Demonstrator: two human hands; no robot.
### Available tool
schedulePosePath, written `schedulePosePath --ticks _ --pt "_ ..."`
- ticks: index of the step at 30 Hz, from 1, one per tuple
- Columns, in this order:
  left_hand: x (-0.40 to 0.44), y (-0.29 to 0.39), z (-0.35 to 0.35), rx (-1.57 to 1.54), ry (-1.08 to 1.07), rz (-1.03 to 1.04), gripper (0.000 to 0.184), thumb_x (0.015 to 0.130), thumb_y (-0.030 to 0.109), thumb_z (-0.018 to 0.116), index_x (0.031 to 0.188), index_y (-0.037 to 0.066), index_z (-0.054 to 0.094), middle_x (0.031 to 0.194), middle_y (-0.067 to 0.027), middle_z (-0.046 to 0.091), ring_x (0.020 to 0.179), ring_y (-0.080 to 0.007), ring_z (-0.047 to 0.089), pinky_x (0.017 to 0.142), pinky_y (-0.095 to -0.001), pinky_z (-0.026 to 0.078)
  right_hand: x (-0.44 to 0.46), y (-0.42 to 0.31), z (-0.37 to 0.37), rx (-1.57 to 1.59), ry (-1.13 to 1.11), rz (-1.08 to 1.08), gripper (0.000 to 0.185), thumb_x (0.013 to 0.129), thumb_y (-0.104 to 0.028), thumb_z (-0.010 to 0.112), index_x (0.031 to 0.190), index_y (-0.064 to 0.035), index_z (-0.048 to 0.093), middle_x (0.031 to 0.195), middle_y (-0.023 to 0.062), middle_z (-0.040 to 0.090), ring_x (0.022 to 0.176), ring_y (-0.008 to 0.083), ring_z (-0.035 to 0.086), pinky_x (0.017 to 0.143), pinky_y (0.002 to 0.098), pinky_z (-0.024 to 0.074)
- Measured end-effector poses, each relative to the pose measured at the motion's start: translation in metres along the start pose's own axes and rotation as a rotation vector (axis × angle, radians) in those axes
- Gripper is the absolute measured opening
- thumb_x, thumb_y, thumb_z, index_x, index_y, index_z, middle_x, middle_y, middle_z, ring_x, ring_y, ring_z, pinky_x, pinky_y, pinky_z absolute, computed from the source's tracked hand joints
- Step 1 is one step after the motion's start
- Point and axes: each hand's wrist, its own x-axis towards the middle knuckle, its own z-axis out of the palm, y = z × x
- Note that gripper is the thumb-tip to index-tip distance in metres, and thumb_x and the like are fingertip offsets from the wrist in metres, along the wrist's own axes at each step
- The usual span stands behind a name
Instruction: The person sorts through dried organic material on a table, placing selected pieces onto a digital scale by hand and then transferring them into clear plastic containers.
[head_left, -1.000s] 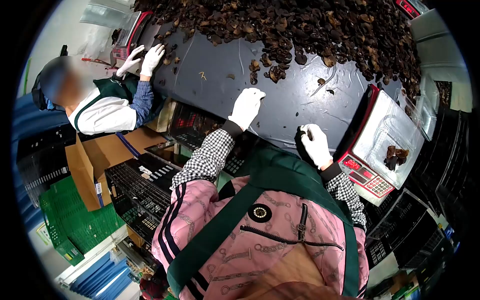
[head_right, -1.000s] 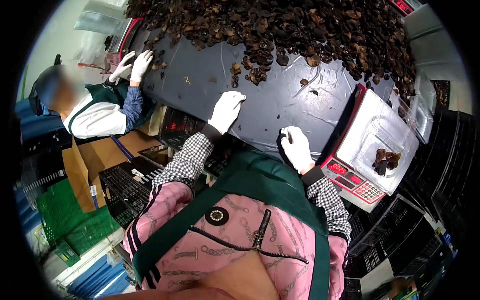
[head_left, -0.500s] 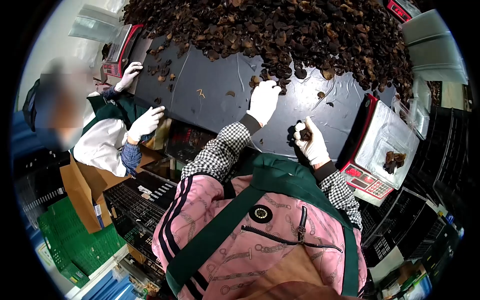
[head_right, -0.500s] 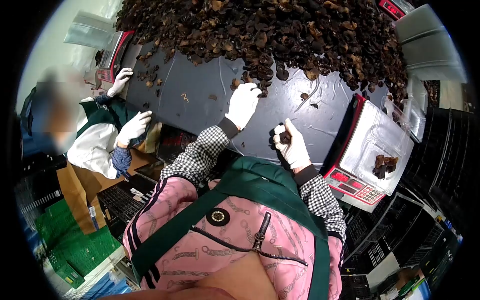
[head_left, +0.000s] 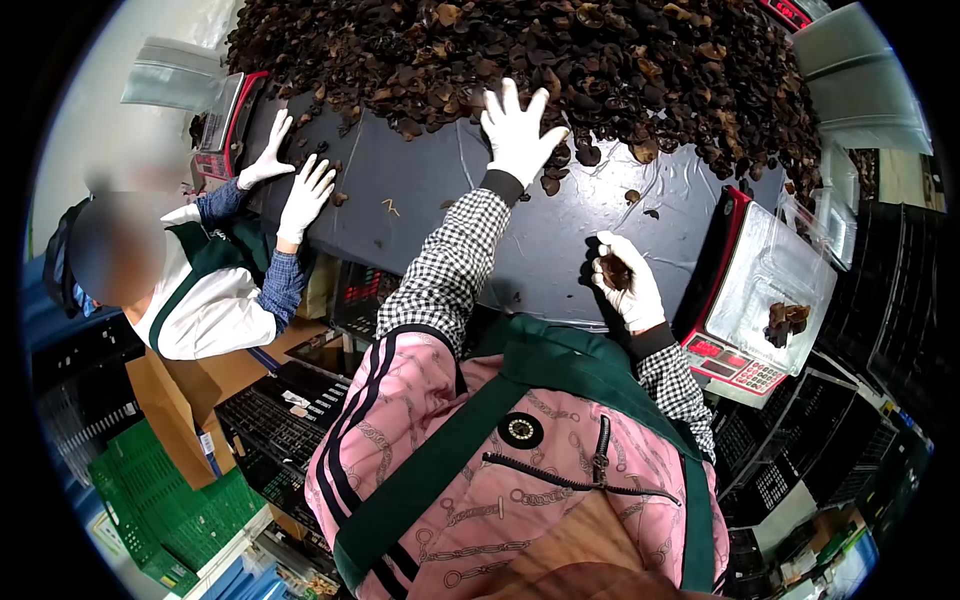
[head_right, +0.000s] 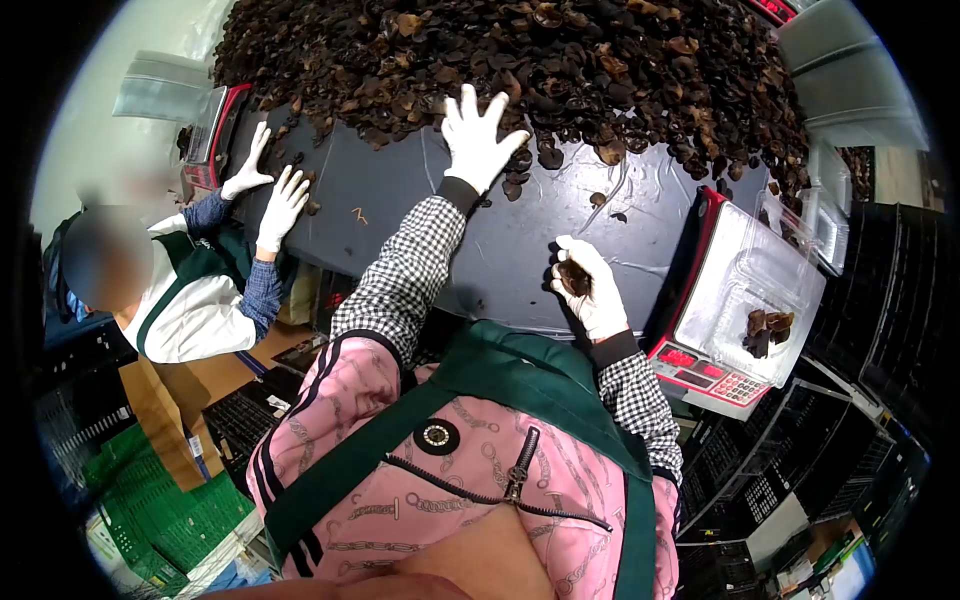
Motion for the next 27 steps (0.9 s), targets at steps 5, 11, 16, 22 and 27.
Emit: schedulePosePath --ticks 5,11,16,22,27 --pt "-0.055 0.034 -0.006 -0.071 -0.092 0.223 0.054 0.083 0.036 0.071 0.131 0.014 0.060 0.154 -0.0283 0.031 0.137 -0.0529 0.034 0.105 -0.0629 0.036 0.005 -0.004 -0.023 0.012 -0.058 -0.091 0.039 0.091 -0.005 0.056 0.129 -0.0002 0.059 0.107 0.0096 0.066 0.084 0.0209 0.066 0.069 0.0351 0.0565" --pt "-0.149 0.079 -0.052 0.025 -0.419 0.509 0.058 0.081 0.034 0.073 0.135 0.018 0.060 0.156 -0.0223 0.033 0.136 -0.0520 0.035 0.108 -0.0591 0.035 0.008 -0.010 -0.043 -0.132 0.052 -0.141 0.031 0.095 -0.009 0.058 0.125 -0.0007 0.062 0.093 0.0066 0.066 0.072 0.0162 0.063 0.064 0.0311 0.0555" --pt "-0.150 0.081 -0.067 -0.254 -0.370 0.559 0.043 0.084 0.021 0.068 0.127 0.013 0.064 0.134 -0.0167 0.058 0.110 -0.0306 0.061 0.088 -0.0389 0.053 0.003 -0.012 -0.045 -0.113 0.071 -0.192 0.027 0.099 -0.015 0.059 0.121 -0.0003 0.064 0.086 0.0043 0.063 0.067 0.0145 0.060 0.059 0.0293 0.0530" --pt "-0.048 0.025 -0.046 -0.143 -0.004 0.224 0.032 0.086 0.024 0.067 0.112 0.005 0.066 0.112 -0.0151 0.064 0.108 -0.0351 0.057 0.093 -0.0464 0.047 -0.006 -0.019 -0.026 -0.378 0.216 -0.330 0.021 0.097 -0.016 0.065 0.112 -0.0010 0.068 0.080 0.0005 0.060 0.062 0.0082 0.054 0.054 0.0240 0.0462" --pt "-0.051 -0.005 -0.019 -0.181 -0.188 0.173 0.034 0.087 0.019 0.070 0.118 0.006 0.066 0.122 -0.0124 0.063 0.112 -0.0308 0.059 0.096 -0.0403 0.049 0.048 -0.029 -0.005 -0.977 0.243 -0.848 0.027 0.091 -0.013 0.072 0.115 -0.0006 0.067 0.092 0.0033 0.067 0.078 0.0107 0.060 0.075 0.0257 0.0504"
